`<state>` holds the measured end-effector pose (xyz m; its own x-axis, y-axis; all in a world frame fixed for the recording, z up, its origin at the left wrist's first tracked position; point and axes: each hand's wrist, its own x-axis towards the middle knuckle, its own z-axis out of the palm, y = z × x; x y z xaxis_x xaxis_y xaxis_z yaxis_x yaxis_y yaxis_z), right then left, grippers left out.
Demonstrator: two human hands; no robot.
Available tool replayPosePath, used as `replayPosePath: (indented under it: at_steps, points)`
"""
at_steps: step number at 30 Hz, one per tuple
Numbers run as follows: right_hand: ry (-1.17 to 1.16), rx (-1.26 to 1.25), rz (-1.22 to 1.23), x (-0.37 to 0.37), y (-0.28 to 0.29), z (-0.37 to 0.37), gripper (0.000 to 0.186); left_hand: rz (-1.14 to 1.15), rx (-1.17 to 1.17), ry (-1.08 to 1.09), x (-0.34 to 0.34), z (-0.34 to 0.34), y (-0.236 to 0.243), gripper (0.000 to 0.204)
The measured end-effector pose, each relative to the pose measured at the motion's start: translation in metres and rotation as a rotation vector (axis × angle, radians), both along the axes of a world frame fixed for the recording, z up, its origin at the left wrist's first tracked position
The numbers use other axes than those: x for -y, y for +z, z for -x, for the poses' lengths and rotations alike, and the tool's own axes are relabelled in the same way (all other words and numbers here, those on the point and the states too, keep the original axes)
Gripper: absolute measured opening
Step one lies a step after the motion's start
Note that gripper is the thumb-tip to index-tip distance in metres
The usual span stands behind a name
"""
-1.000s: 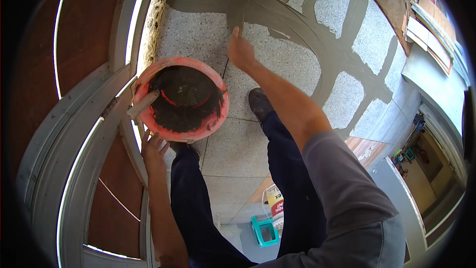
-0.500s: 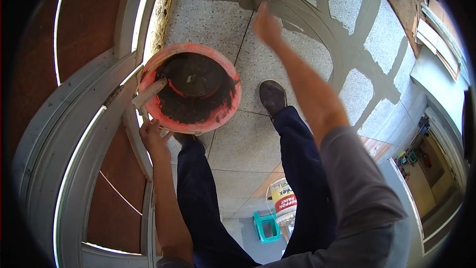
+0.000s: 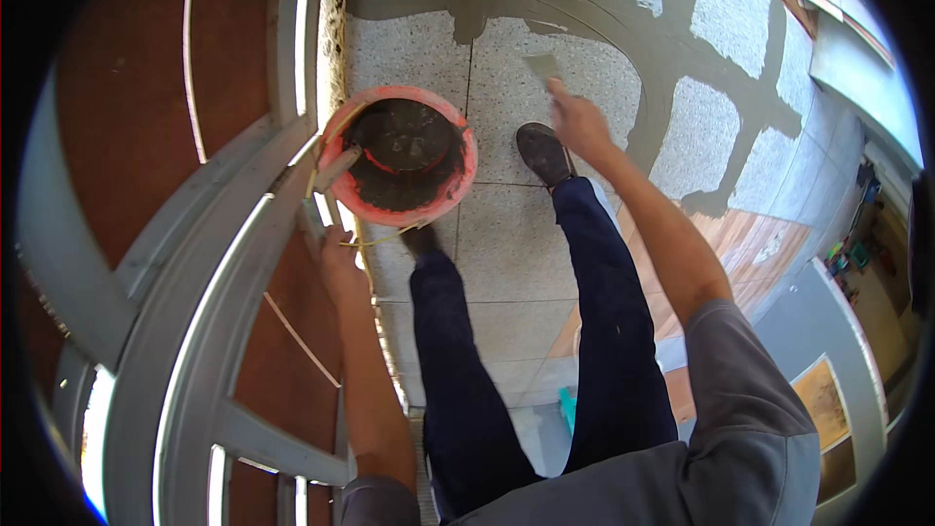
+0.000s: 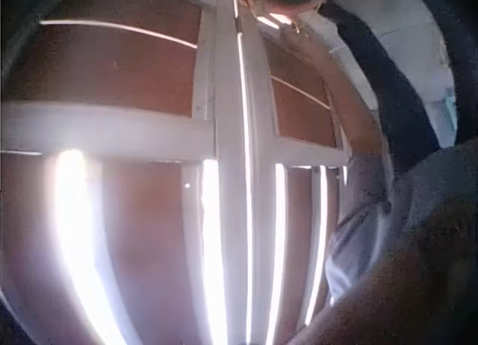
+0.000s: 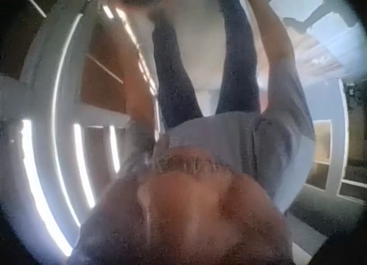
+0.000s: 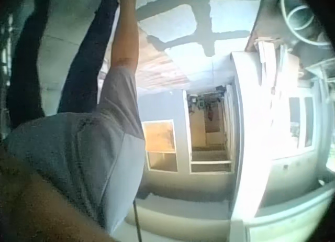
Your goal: Apply grout or cement between floor tiles using a trowel.
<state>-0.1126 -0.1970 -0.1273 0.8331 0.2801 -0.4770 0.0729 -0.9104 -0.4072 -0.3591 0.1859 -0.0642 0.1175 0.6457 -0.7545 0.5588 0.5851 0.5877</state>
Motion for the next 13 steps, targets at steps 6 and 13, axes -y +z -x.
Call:
replayPosePath:
  at_steps: [6,13]
  points:
    - [-0.211,0.036,0.214,0.154,0.120,0.125,0.045,0.194,0.043,-0.053,0.007,-0.039,0.016,0.013]
    - [-0.562,-0.050,0.380,0.202,0.299,0.499,0.059,0.434,0.163,-0.355,0.031,-0.062,0.045,0.014]
